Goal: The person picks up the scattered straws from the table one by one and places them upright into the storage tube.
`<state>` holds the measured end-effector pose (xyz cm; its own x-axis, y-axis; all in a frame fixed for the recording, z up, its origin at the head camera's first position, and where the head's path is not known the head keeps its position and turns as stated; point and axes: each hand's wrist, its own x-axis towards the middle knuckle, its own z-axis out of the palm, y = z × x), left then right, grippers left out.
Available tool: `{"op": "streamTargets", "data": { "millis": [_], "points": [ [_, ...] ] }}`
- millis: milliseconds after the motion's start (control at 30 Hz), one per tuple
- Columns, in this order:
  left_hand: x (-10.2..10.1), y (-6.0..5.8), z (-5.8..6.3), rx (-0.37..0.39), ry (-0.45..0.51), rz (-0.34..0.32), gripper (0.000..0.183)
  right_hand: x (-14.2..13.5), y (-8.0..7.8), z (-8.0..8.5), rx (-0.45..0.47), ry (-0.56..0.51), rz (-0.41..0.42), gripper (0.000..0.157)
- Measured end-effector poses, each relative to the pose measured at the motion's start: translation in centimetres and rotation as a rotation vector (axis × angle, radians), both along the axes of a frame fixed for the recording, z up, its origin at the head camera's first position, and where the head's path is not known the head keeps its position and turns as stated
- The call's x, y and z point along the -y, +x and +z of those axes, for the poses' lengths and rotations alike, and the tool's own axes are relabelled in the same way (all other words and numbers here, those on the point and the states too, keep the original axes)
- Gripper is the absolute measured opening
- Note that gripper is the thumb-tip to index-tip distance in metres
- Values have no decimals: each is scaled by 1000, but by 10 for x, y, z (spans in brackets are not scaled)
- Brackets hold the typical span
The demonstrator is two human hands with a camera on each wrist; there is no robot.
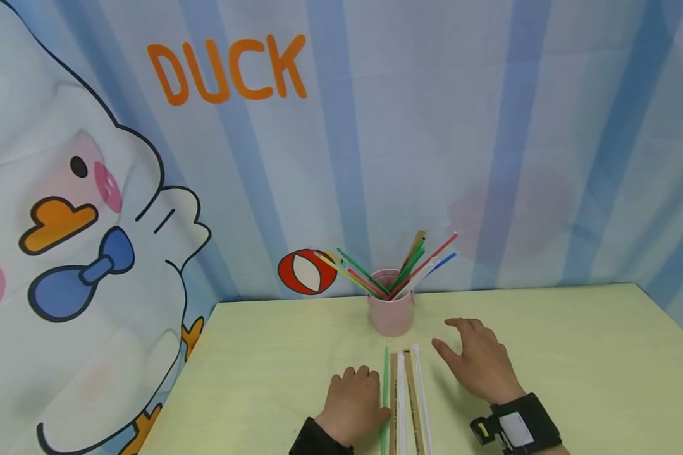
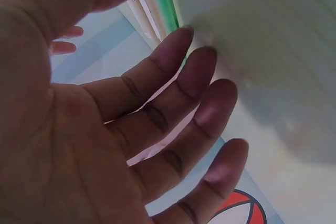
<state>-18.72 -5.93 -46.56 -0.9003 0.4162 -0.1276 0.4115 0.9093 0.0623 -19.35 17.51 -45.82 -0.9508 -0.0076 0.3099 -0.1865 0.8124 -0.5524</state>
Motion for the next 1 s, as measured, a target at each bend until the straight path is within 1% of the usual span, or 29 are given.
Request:
{"op": "streamTargets", "data": {
  "millis": [100, 167, 233, 333, 567, 767, 900, 1000],
  "points": [
    [1, 1, 0, 5, 16, -4, 37, 0, -1, 0, -5, 5, -1, 49],
    [1, 1, 1, 19, 33, -6, 29, 0, -1, -1, -7, 7, -2, 48],
    [2, 0, 1, 37, 51, -6, 25, 0, -1, -1, -4, 6, 0, 48],
    [2, 0, 0, 46, 75, 1, 27, 0, -1, -2, 4, 5, 3, 48],
    [5, 1, 0, 84, 155, 57, 33, 0, -1, -4, 23, 7, 5, 48],
    [8, -2, 0, 80, 173, 82, 35, -1, -1, -3, 37, 6, 3, 48],
    [12, -3, 6, 74, 187, 86, 30, -1, -1, -3, 41, 7, -1, 47],
    [16, -3, 16, 58, 211, 99, 35, -1, -1, -3, 45, 9, -3, 47]
  ]
}}
